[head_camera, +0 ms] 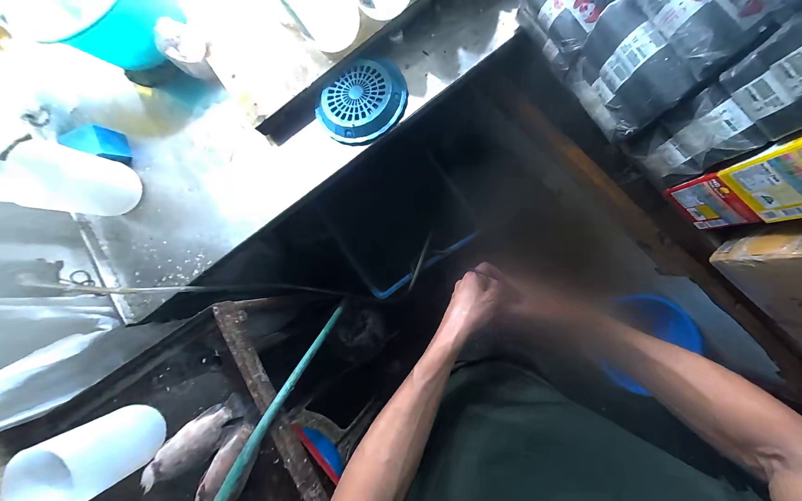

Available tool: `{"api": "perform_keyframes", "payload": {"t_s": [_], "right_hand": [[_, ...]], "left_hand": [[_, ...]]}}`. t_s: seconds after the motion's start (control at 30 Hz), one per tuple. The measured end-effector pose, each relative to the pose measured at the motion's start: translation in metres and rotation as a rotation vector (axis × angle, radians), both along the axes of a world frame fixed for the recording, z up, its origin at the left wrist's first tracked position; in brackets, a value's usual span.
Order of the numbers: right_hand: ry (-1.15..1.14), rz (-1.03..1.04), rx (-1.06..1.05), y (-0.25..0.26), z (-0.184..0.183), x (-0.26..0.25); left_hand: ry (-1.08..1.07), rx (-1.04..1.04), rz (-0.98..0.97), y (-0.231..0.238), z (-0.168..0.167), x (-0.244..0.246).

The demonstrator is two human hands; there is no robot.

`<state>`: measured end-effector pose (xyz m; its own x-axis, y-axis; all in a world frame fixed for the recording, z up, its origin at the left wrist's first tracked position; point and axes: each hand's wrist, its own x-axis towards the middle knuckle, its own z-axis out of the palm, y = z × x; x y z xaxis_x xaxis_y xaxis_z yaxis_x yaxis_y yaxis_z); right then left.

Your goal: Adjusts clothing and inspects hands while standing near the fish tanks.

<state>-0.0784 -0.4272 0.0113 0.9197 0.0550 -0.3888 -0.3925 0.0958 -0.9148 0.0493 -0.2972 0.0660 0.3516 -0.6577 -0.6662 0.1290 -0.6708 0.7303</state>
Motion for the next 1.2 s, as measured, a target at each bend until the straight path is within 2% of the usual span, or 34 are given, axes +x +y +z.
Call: {"api": "perform_keyframes", "payload": {"t_s": [0.07,0.17,0.27,0.33,0.4,0.47,0.53,0.7,0.77,0.87,0.93,1.07,1.2], "right_hand": [[0.012,-0.070,-0.043,-0.005,0.008,-0.012],[0.127,-0.139,-0.132,-0.019,0.011,-0.037],[0.218,-0.092,-0.247,-0.030,0.015,-0.062],[0.284,0.009,-0.366,-0.030,0.024,-0.073],[0.314,0.094,-0.463,-0.021,0.037,-0.080],[0.325,0.177,-0.523,-0.009,0.046,-0.083],[0.331,0.234,-0.556,0.002,0.048,-0.087],[0.423,0.311,-0.523,0.021,0.059,-0.083],[0.369,0.315,-0.569,0.027,0.061,-0.079],[0.262,0.326,-0.637,0.032,0.064,-0.074],[0.196,0.320,-0.653,0.037,0.064,-0.073],[0.106,0.311,-0.672,0.044,0.058,-0.070],[0.117,0.314,-0.653,0.047,0.056,-0.072]], "left_hand": [[-0.015,-0.041,-0.077,0.006,0.002,0.000],[-0.098,-0.004,-0.350,0.035,0.001,-0.002],[-0.133,0.140,-0.441,0.073,-0.009,-0.012],[-0.151,0.229,-0.496,0.099,-0.012,-0.012],[-0.153,0.175,-0.468,0.127,-0.006,-0.015],[-0.131,0.131,-0.351,0.149,0.003,-0.019],[-0.104,0.232,-0.334,0.158,0.011,-0.021],[-0.268,0.613,-0.578,0.158,0.030,-0.026],[-0.310,0.534,-0.582,0.157,0.020,-0.028],[-0.150,0.311,-0.596,0.162,-0.007,-0.020],[-0.073,0.251,-0.635,0.163,-0.016,-0.016],[-0.228,0.204,-0.652,0.157,-0.027,-0.026],[-0.377,0.171,-0.671,0.158,-0.027,-0.040]]}}
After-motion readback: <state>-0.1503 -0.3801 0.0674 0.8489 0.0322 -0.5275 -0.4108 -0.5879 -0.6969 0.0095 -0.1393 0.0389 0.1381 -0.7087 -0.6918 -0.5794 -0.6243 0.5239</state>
